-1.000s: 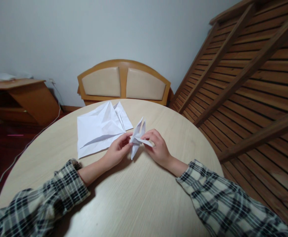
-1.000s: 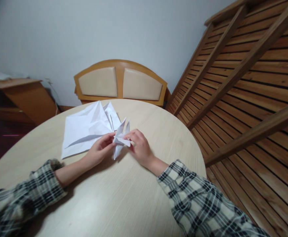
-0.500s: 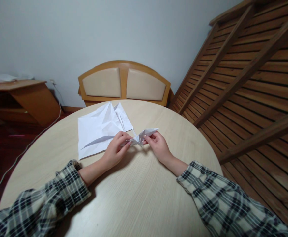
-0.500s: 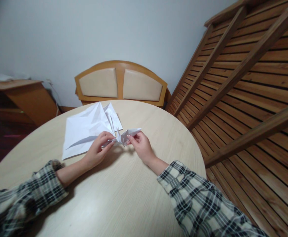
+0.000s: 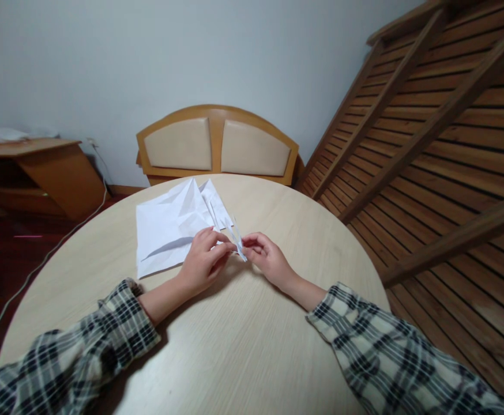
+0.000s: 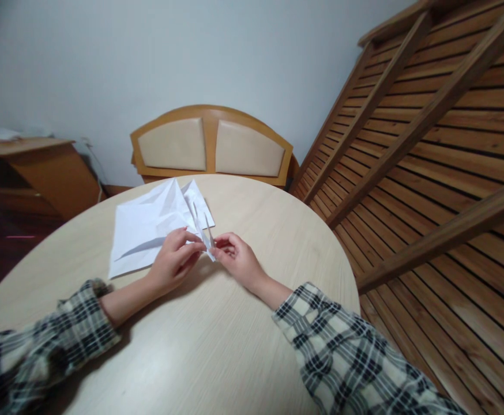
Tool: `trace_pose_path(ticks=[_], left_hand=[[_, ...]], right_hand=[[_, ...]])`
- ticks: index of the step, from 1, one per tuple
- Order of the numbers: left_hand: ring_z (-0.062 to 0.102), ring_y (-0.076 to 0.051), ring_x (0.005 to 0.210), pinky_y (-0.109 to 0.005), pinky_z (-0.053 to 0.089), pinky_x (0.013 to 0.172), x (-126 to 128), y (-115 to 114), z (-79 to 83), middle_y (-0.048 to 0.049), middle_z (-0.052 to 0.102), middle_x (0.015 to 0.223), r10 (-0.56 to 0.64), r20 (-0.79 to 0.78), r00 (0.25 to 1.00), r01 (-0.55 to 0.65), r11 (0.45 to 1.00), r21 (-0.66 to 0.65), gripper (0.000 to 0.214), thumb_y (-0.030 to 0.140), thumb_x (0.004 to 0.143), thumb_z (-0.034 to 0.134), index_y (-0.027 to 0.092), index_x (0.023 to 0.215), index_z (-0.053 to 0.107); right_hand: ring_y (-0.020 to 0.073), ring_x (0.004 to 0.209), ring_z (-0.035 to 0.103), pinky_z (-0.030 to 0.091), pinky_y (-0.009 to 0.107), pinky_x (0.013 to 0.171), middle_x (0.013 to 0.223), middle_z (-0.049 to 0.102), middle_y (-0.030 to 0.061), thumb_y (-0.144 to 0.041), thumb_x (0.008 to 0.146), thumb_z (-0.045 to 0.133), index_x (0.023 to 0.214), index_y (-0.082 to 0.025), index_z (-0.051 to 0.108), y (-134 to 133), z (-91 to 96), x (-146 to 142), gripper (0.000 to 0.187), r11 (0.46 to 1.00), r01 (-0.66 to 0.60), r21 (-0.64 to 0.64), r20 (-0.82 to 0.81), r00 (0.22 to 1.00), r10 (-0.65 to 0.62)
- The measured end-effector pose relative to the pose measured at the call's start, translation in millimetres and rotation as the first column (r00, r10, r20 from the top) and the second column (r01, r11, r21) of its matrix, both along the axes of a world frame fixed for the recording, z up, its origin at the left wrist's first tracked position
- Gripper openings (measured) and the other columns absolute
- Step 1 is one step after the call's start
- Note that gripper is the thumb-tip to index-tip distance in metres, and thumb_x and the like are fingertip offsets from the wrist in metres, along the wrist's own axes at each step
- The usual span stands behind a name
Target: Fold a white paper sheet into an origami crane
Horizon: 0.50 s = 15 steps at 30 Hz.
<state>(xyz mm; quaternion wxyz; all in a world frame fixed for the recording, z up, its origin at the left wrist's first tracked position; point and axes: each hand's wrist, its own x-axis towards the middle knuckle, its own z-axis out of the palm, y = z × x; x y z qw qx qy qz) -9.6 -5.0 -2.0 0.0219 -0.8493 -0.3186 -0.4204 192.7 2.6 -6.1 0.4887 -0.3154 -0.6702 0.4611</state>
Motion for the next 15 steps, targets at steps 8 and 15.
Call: trace_pose_path(ticks=[8, 15], left_hand=[[0.054, -0.024, 0.102, -0.057, 0.032, 0.109, 0.6, 5.2, -3.4, -0.0053, 0.060, 0.106, 0.043, 0.018, 0.999, -0.043, 0.999, 0.016, 0.024, 0.011, 0.089, 0.052, 0.026, 0.103, 0.063], [0.053, -0.024, 0.106, -0.058, 0.032, 0.109, -3.1, 8.7, -3.2, -0.0058, 0.057, 0.110, 0.031, 0.008, 0.999, -0.031, 0.999, 0.036, 0.024, 0.008, 0.089, 0.050, 0.025, 0.103, 0.059]], right_hand=[[0.0165, 0.093, 0.069, 0.057, 0.036, 0.088, 0.099, 0.070, 0.0038, -0.035, 0.080, 0.072, 0.100, -0.022, 0.060, 3.2, -6.3, -2.1, 0.027, 0.997, -0.052, -0.056, -0.073, 0.996, 0.047], [0.0157, 0.090, 0.068, 0.057, 0.034, 0.084, 0.096, 0.070, 0.0037, -0.029, 0.087, 0.062, 0.100, -0.020, 0.060, 1.3, -4.8, 0.3, 0.016, 0.996, -0.077, -0.039, -0.024, 0.997, 0.077]])
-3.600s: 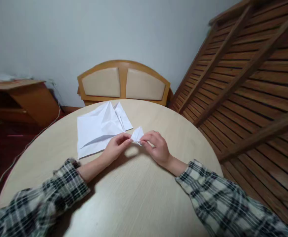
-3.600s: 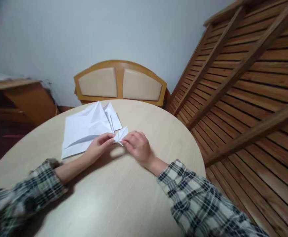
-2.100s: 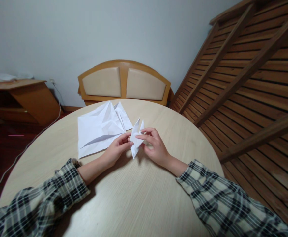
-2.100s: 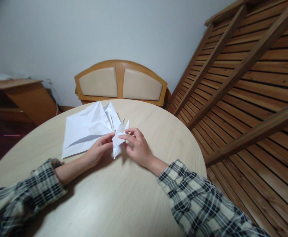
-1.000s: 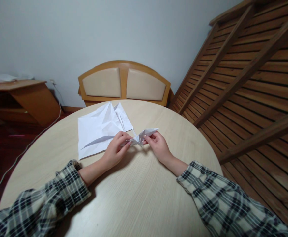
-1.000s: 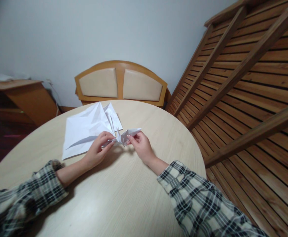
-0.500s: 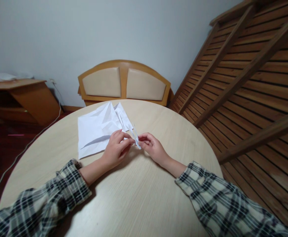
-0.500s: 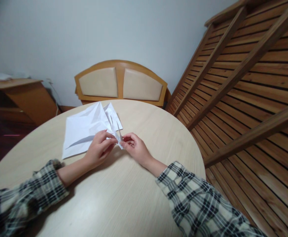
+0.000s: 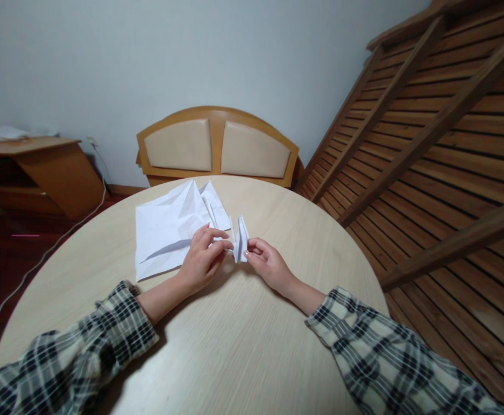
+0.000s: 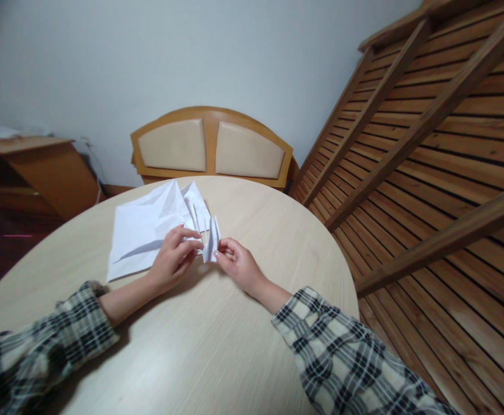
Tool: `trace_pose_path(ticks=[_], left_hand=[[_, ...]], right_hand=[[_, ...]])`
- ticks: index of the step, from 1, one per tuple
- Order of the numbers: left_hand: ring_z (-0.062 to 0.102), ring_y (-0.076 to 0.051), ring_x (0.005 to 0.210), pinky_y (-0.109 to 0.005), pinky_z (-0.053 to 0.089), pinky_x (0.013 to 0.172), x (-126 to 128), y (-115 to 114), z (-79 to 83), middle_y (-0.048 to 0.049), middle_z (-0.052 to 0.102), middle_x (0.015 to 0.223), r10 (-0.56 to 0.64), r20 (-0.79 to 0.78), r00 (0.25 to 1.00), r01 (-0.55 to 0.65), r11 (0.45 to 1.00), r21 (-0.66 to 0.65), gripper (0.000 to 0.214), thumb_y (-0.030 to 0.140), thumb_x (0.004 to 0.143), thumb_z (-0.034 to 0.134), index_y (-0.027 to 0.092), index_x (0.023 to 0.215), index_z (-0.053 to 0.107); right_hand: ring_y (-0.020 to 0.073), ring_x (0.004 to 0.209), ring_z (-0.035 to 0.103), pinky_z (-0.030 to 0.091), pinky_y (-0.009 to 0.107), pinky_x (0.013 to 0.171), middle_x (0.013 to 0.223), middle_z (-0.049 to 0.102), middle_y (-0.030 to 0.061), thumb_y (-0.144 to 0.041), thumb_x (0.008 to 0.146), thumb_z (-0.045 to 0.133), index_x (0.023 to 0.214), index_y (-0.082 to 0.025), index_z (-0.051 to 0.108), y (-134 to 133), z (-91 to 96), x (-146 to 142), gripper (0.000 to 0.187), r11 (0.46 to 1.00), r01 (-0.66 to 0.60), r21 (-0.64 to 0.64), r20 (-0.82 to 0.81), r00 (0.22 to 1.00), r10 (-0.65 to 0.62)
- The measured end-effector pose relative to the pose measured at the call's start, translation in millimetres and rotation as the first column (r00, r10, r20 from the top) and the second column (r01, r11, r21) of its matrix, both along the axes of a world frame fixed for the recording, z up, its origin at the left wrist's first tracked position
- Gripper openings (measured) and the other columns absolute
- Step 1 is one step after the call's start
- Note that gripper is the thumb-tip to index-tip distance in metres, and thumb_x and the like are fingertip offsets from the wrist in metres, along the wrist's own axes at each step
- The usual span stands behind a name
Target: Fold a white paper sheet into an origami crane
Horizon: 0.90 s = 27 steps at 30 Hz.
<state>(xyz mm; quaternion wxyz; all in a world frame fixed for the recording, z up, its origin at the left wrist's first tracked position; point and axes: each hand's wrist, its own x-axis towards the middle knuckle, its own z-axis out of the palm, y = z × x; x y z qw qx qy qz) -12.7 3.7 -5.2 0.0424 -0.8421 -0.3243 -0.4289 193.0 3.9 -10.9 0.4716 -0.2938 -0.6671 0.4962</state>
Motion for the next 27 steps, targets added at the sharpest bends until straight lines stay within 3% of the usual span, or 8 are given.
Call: trace_pose_path(ticks=[3, 7, 11, 15, 19, 21, 23, 27], left_hand=[[0.051, -0.024, 0.110, -0.058, 0.032, 0.111, -1, 0, 0.8, -0.0062, 0.056, 0.114, 0.009, -0.012, 1.000, -0.009, 1.000, -0.002, 0.024, 0.007, 0.089, 0.049, 0.025, 0.103, 0.058], [0.046, -0.026, 0.122, -0.059, 0.027, 0.113, 1, -2, 3.8, -0.0087, 0.051, 0.126, 0.030, -0.019, 0.999, -0.030, 1.000, 0.002, 0.023, 0.008, 0.090, 0.050, 0.023, 0.106, 0.056], [0.041, -0.031, 0.131, -0.060, 0.028, 0.113, 5, -4, 5.6, -0.0120, 0.043, 0.137, 0.120, 0.171, 0.978, -0.139, 0.985, 0.101, 0.040, 0.018, 0.084, 0.065, 0.024, 0.120, 0.047], [0.047, -0.029, 0.121, -0.055, 0.037, 0.107, 8, -3, 2.8, -0.0089, 0.046, 0.126, 0.136, 0.314, 0.940, -0.198, 0.965, 0.173, 0.044, 0.021, 0.078, 0.075, 0.025, 0.109, 0.044], [0.052, -0.023, 0.101, -0.041, 0.046, 0.091, 11, -1, -1.5, -0.0052, 0.049, 0.108, 0.214, 0.481, 0.850, -0.219, 0.975, -0.047, 0.045, 0.029, 0.078, 0.077, 0.024, 0.107, 0.043], [0.052, -0.020, 0.091, -0.036, 0.046, 0.083, 13, 0, -2.0, -0.0030, 0.050, 0.099, 0.249, 0.520, 0.817, -0.171, 0.966, -0.194, 0.033, 0.033, 0.083, 0.070, 0.023, 0.103, 0.045], [0.051, -0.019, 0.084, -0.034, 0.043, 0.079, 16, 0, -0.9, -0.0017, 0.052, 0.090, 0.217, 0.461, 0.860, -0.093, 0.956, -0.278, 0.017, 0.034, 0.090, 0.060, 0.022, 0.093, 0.049], [0.053, -0.022, 0.089, -0.036, 0.042, 0.081, 20, -3, 1.5, -0.0036, 0.058, 0.092, 0.056, 0.276, 0.959, 0.031, 0.952, -0.303, 0.021, 0.040, 0.089, 0.061, 0.020, 0.092, 0.054]], right_hand=[[0.0157, 0.082, 0.067, 0.057, 0.032, 0.075, 0.087, 0.068, 0.0029, -0.027, 0.089, 0.057, 0.093, -0.019, 0.062, 0, -1.1, 1, 0.010, 0.999, 0.013, 0.037, 0.076, 0.997, -0.015], [0.0173, 0.093, 0.063, 0.056, 0.032, 0.078, 0.106, 0.060, 0.0078, -0.024, 0.084, 0.061, 0.097, -0.019, 0.067, 1, -2.1, -1, 0.015, 0.981, 0.087, 0.174, 0.109, 0.988, -0.107], [0.0166, 0.089, 0.059, 0.054, 0.030, 0.073, 0.103, 0.054, 0.0069, -0.018, 0.081, 0.058, 0.088, -0.019, 0.066, 2, -1.2, -2, 0.011, 0.941, 0.213, 0.262, 0.158, 0.953, -0.259], [0.0154, 0.076, 0.053, 0.047, 0.029, 0.068, 0.083, 0.050, 0.0014, -0.015, 0.079, 0.057, 0.075, -0.020, 0.056, 0, 1.7, -2, 0.007, 0.891, 0.298, 0.344, 0.212, 0.899, -0.382], [0.0150, 0.072, 0.050, 0.043, 0.029, 0.066, 0.077, 0.049, -0.0004, -0.014, 0.080, 0.056, 0.071, -0.021, 0.050, -1, 3.2, -2, 0.012, 0.875, 0.311, 0.372, 0.229, 0.882, -0.411], [0.0149, 0.071, 0.049, 0.043, 0.028, 0.065, 0.076, 0.049, -0.0008, -0.015, 0.080, 0.056, 0.071, -0.021, 0.048, 0, 2.7, -2, 0.013, 0.870, 0.329, 0.368, 0.228, 0.875, -0.427], [0.0147, 0.070, 0.049, 0.043, 0.028, 0.065, 0.076, 0.049, -0.0010, -0.014, 0.079, 0.056, 0.071, -0.021, 0.047, 1, 1.6, -2, 0.014, 0.867, 0.339, 0.365, 0.229, 0.870, -0.436], [0.0151, 0.072, 0.050, 0.045, 0.028, 0.066, 0.078, 0.051, -0.0001, -0.013, 0.078, 0.057, 0.073, -0.021, 0.051, 1, -0.1, -2, 0.010, 0.882, 0.306, 0.359, 0.235, 0.885, -0.403]])
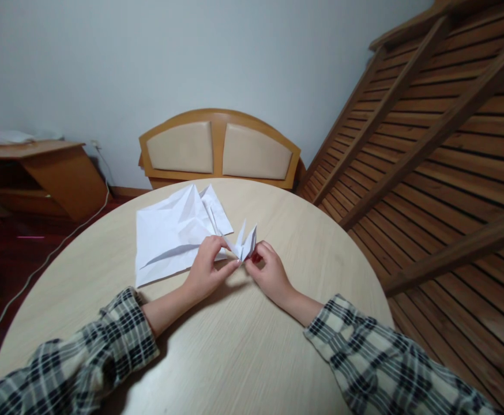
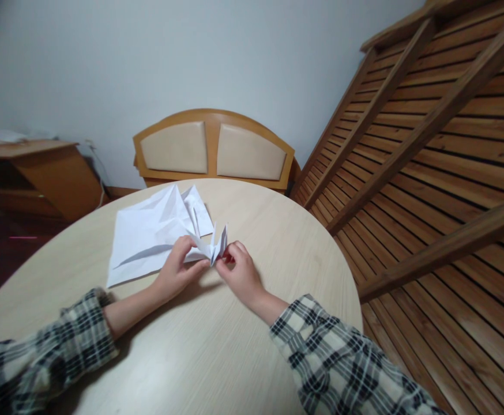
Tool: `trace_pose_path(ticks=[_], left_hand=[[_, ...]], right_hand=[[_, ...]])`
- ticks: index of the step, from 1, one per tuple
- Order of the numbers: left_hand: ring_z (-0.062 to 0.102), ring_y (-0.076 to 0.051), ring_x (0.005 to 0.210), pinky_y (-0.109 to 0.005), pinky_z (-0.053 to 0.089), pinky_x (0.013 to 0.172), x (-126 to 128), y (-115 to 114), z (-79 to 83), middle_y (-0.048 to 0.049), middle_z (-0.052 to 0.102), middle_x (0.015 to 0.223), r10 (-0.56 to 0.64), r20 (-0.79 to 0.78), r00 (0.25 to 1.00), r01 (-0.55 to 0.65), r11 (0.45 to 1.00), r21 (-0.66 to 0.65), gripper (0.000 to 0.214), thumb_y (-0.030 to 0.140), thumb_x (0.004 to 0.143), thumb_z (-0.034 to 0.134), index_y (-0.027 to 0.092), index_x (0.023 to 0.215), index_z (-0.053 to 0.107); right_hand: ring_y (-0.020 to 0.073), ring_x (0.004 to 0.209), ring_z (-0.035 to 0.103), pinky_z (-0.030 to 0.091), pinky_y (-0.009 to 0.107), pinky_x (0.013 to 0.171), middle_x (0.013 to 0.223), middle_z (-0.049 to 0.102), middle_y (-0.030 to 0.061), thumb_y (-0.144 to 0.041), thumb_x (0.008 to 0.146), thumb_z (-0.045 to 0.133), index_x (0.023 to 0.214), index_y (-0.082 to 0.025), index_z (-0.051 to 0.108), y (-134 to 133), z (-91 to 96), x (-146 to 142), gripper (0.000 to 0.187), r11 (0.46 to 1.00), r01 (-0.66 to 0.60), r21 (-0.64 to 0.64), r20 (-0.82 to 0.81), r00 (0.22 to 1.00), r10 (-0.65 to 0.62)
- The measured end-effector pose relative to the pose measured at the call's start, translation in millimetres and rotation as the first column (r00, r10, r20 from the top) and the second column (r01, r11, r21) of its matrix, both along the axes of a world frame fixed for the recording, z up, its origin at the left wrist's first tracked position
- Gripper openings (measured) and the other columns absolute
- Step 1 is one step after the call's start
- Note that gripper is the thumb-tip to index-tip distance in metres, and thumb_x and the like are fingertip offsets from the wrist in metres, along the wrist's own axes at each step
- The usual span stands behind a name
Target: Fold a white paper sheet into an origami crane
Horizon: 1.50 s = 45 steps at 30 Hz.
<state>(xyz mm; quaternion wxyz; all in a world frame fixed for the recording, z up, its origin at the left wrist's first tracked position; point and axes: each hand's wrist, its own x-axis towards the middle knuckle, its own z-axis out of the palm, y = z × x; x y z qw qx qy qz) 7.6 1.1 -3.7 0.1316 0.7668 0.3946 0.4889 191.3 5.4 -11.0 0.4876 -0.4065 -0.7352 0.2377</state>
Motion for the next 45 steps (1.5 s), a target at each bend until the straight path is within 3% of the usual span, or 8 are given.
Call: trace_pose_path(ticks=[5, 10, 14, 26, 35, 40, 42, 45], left_hand=[[0.055, -0.022, 0.091, -0.037, 0.043, 0.083, 3, -2, -1.8, -0.0050, 0.059, 0.097, -0.027, -0.035, 0.999, 0.025, 0.998, -0.055, 0.032, 0.041, 0.082, 0.070, 0.020, 0.099, 0.053], [0.055, -0.021, 0.086, -0.035, 0.042, 0.079, 2, -1, -3.4, -0.0040, 0.060, 0.091, -0.010, -0.018, 1.000, 0.009, 0.996, -0.090, 0.016, 0.031, 0.086, 0.062, 0.020, 0.094, 0.053], [0.055, -0.020, 0.086, -0.036, 0.042, 0.081, 2, -2, -4.6, -0.0042, 0.060, 0.090, -0.017, 0.033, 0.999, 0.023, 0.986, -0.163, 0.017, 0.034, 0.088, 0.059, 0.019, 0.093, 0.053], [0.052, -0.017, 0.077, -0.030, 0.042, 0.074, 2, 0, -2.9, -0.0008, 0.056, 0.078, -0.071, 0.096, 0.993, 0.091, 0.970, -0.224, 0.021, 0.036, 0.093, 0.053, 0.019, 0.079, 0.054], [0.055, -0.021, 0.099, -0.036, 0.044, 0.092, 4, 0, -0.1, -0.0076, 0.061, 0.102, -0.160, 0.111, 0.981, 0.181, 0.961, -0.210, 0.021, 0.033, 0.096, 0.047, 0.019, 0.085, 0.059], [0.057, -0.018, 0.077, -0.031, 0.048, 0.074, 6, -1, 0.5, -0.0038, 0.064, 0.084, -0.158, 0.096, 0.983, 0.182, 0.922, -0.343, 0.024, 0.036, 0.096, 0.046, 0.018, 0.089, 0.060], [0.060, -0.019, 0.082, -0.032, 0.049, 0.077, 7, -2, 0.3, -0.0049, 0.068, 0.089, -0.173, 0.092, 0.981, 0.195, 0.915, -0.354, 0.024, 0.035, 0.096, 0.046, 0.017, 0.095, 0.062], [0.063, -0.020, 0.089, -0.034, 0.049, 0.082, 7, -1, -1.8, -0.0067, 0.070, 0.097, -0.185, 0.091, 0.978, 0.206, 0.914, -0.351, 0.024, 0.034, 0.096, 0.046, 0.017, 0.103, 0.062]], right_hand=[[0.0174, 0.081, 0.057, 0.050, 0.031, 0.071, 0.089, 0.060, 0.0031, -0.011, 0.077, 0.059, 0.088, -0.021, 0.063, -1, -1.8, 0, 0.016, 0.995, -0.096, 0.002, 0.013, 0.995, 0.096], [0.0203, 0.095, 0.060, 0.051, 0.037, 0.083, 0.098, 0.064, 0.0059, -0.015, 0.086, 0.057, 0.090, -0.021, 0.065, -3, -2.9, -1, 0.011, 0.984, -0.173, 0.047, 0.027, 0.985, 0.171], [0.0207, 0.095, 0.058, 0.049, 0.038, 0.085, 0.096, 0.062, 0.0065, -0.019, 0.092, 0.052, 0.091, -0.021, 0.062, -6, 0.4, 0, 0.010, 0.980, -0.195, 0.027, 0.056, 0.980, 0.193], [0.0172, 0.077, 0.050, 0.042, 0.031, 0.070, 0.081, 0.048, 0.0017, -0.028, 0.096, 0.047, 0.077, -0.021, 0.048, -6, 2.3, 1, 0.021, 0.987, -0.158, -0.021, 0.107, 0.981, 0.159], [0.0169, 0.075, 0.051, 0.044, 0.031, 0.069, 0.078, 0.051, 0.0015, -0.029, 0.094, 0.052, 0.074, -0.021, 0.050, -2, 3.5, 1, 0.021, 0.991, -0.124, -0.056, 0.047, 0.991, 0.127], [0.0166, 0.077, 0.054, 0.048, 0.032, 0.071, 0.081, 0.057, 0.0021, -0.033, 0.093, 0.055, 0.081, -0.020, 0.057, 2, -0.7, 3, 0.018, 0.980, -0.149, -0.128, -0.028, 0.989, 0.147], [0.0161, 0.078, 0.056, 0.050, 0.031, 0.071, 0.087, 0.060, 0.0030, -0.035, 0.091, 0.059, 0.090, -0.020, 0.058, 4, -4.7, 3, 0.015, 0.977, -0.136, -0.165, -0.095, 0.988, 0.122], [0.0154, 0.080, 0.058, 0.052, 0.030, 0.068, 0.105, 0.059, 0.0074, -0.036, 0.087, 0.063, 0.107, -0.020, 0.057, 7, -10.5, 3, 0.026, 0.982, -0.069, -0.177, -0.128, 0.991, 0.046]])
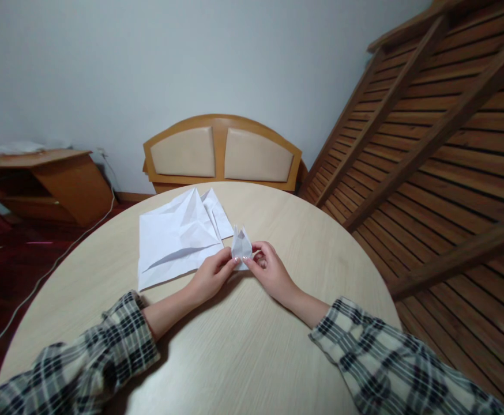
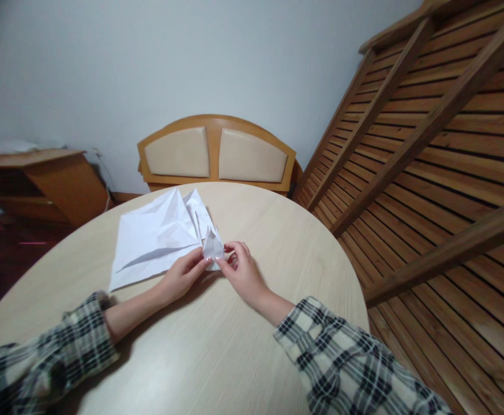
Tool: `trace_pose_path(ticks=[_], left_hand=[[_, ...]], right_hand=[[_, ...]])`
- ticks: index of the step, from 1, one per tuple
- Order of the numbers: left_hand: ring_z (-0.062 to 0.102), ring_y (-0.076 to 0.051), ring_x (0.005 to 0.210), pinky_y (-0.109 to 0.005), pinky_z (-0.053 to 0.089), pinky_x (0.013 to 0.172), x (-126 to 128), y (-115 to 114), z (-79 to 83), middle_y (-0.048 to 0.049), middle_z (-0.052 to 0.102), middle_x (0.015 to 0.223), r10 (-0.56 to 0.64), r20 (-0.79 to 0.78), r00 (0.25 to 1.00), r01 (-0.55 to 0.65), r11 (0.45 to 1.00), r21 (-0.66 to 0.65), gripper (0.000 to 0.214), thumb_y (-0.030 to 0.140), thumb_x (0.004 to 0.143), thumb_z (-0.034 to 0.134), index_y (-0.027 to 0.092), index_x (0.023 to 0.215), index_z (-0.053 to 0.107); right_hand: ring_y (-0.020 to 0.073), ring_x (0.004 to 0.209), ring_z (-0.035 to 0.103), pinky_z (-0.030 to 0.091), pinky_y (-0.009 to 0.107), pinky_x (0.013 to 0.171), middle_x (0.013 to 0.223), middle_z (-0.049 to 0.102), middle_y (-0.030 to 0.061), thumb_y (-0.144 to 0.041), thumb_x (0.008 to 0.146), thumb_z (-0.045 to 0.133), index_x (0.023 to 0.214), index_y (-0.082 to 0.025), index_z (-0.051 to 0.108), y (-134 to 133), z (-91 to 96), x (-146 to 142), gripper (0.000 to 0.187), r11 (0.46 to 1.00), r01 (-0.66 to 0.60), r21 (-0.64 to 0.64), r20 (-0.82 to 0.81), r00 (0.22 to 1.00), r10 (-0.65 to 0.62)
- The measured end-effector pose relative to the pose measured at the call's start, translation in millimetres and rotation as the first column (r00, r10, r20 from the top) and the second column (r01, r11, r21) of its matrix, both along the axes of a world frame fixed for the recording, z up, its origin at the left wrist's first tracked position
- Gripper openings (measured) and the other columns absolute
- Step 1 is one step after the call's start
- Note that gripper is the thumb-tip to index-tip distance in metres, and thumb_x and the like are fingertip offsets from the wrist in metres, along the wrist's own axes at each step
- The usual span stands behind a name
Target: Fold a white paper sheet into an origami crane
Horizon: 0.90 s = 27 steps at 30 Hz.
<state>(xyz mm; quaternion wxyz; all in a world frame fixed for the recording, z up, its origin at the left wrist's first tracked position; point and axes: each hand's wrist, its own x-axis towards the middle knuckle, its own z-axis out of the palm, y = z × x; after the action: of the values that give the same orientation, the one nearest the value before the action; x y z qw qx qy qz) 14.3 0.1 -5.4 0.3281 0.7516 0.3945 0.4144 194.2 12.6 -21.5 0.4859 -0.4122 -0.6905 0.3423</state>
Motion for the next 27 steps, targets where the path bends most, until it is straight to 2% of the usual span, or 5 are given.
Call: trace_pose_path(ticks=[2, 7, 13, 23, 27], left_hand=[[0.062, -0.020, 0.086, -0.034, 0.049, 0.079, -1, 1, -2.4, -0.0058, 0.069, 0.091, 0.020, -0.021, 1.000, -0.020, 1.000, 0.001, 0.025, 0.036, 0.097, 0.045, 0.017, 0.097, 0.062], [0.058, -0.018, 0.077, -0.031, 0.046, 0.071, -3, 1, -5.1, -0.0032, 0.066, 0.081, 0.068, -0.065, 0.996, -0.066, 0.998, 0.023, 0.028, 0.038, 0.098, 0.045, 0.017, 0.089, 0.062], [0.057, -0.015, 0.067, -0.028, 0.045, 0.064, -4, -1, -2.3, -0.0012, 0.065, 0.073, 0.100, -0.043, 0.994, -0.099, 0.995, 0.031, 0.024, 0.034, 0.093, 0.052, 0.017, 0.081, 0.062], [0.060, -0.016, 0.073, -0.031, 0.047, 0.068, -4, -1, -1.6, -0.0023, 0.065, 0.079, 0.151, 0.044, 0.988, -0.153, 0.987, 0.047, 0.016, 0.034, 0.087, 0.060, 0.019, 0.084, 0.057], [0.056, -0.014, 0.064, -0.026, 0.044, 0.062, -3, 1, -4.1, 0.0041, 0.058, 0.071, 0.144, 0.172, 0.975, -0.139, 0.990, -0.039, 0.032, 0.034, 0.084, 0.065, 0.020, 0.107, 0.047]], right_hand=[[0.0165, 0.086, 0.059, 0.053, 0.031, 0.070, 0.112, 0.056, 0.0097, -0.037, 0.088, 0.062, 0.111, -0.020, 0.058, 1, -1.4, 0, 0.029, 1.000, -0.002, 0.015, 0.034, 0.999, 0.002], [0.0202, 0.099, 0.058, 0.054, 0.033, 0.079, 0.106, 0.058, 0.0102, -0.036, 0.095, 0.054, 0.096, -0.018, 0.066, -2, 4.7, 1, 0.021, 0.991, -0.122, 0.060, 0.104, 0.988, 0.116], [0.0170, 0.086, 0.059, 0.053, 0.030, 0.068, 0.101, 0.060, 0.0077, -0.029, 0.087, 0.065, 0.101, -0.019, 0.066, -3, 8.9, 2, 0.017, 0.997, -0.041, 0.062, 0.069, 0.997, 0.036], [0.0151, 0.070, 0.058, 0.049, 0.030, 0.066, 0.076, 0.063, 0.0009, -0.032, 0.083, 0.067, 0.081, -0.020, 0.059, -6, 13.7, 2, 0.014, 1.000, -0.015, 0.003, 0.041, 0.999, 0.015], [0.0142, 0.067, 0.056, 0.047, 0.028, 0.063, 0.071, 0.060, -0.0007, -0.032, 0.082, 0.068, 0.075, -0.020, 0.056, -7, 14.9, 0, 0.018, 1.000, -0.028, -0.003, 0.017, 0.999, 0.028]])
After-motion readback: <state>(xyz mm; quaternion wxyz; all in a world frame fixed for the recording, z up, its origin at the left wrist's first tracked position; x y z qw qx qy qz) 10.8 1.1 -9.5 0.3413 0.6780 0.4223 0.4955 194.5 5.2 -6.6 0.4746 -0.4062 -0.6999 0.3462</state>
